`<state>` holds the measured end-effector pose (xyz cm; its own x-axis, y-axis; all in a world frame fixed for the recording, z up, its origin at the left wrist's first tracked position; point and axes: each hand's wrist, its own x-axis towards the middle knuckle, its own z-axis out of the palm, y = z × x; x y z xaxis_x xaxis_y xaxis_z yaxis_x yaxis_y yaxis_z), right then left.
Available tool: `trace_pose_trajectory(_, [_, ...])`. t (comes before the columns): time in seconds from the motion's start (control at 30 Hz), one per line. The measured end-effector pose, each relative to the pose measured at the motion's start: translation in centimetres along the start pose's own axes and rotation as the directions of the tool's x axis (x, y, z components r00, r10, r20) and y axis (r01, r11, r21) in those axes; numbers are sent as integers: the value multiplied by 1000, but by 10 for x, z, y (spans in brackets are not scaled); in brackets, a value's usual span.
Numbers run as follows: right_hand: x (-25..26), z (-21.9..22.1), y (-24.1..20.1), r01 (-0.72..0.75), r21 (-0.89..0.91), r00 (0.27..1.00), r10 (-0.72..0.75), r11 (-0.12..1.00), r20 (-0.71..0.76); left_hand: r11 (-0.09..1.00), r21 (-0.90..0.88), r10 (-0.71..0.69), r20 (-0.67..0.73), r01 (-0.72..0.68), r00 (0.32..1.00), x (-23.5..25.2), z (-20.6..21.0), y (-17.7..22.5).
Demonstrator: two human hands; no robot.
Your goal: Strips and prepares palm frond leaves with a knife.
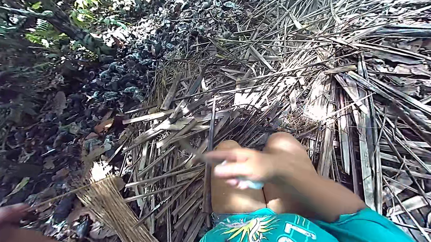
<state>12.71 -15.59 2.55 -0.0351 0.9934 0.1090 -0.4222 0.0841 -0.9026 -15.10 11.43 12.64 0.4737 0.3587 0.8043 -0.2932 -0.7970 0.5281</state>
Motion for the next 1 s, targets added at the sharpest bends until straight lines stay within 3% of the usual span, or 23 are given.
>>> trace_pose_trajectory(0.1, [28,18,21,12,311,996,-39,950,81,991,-39,124,-67,-127,990,-17,71,9])
trace_pose_trajectory(0.2, [36,0,26,93,543,995,-64,835,-71,983,-134,118,-45,-123,992,-36,104,14])
trace_pose_trajectory(0.3, [31,-25,29,146,541,966,-1,828,-260,972,-220,54,-126,-81,991,-57,101,10])
trace_pose_trajectory(0.33, [25,-27,33,129,517,968,6,846,-251,972,-220,44,-145,-75,988,-62,98,9])
trace_pose_trajectory(0.43, [8,-12,47,21,425,1000,-26,905,6,974,-219,18,-159,-53,987,-75,97,9])
trace_pose_trajectory(0.5, [9,2,55,-68,440,995,32,896,90,975,-218,4,-152,-37,988,-81,101,11])
trace_pose_trajectory(0.6, [19,-6,62,-13,577,986,108,816,-129,975,-220,-3,-158,-33,988,-86,100,14])
trace_pose_trajectory(0.67, [23,-28,60,85,605,925,163,791,-344,978,-209,-46,-199,3,979,-93,87,12])
trace_pose_trajectory(0.77, [19,-66,64,192,522,831,146,831,-537,945,-229,-298,-305,235,904,-110,72,6])
trace_pose_trajectory(0.8, [17,-71,65,200,494,805,146,846,-576,897,-204,-437,-284,392,853,-116,76,6])
trace_pose_trajectory(0.87, [15,-69,64,156,432,781,157,888,-605,715,-57,-699,-93,697,709,-127,93,8])
trace_pose_trajectory(0.9, [14,-64,63,109,399,784,168,910,-598,671,50,-741,37,740,670,-133,107,10])
trace_pose_trajectory(0.93, [13,-58,62,53,369,796,184,928,-577,727,164,-686,159,667,710,-138,123,14])
trace_pose_trajectory(1.0, [12,-47,64,-34,344,841,213,938,-498,904,335,-373,321,264,871,-138,151,12])
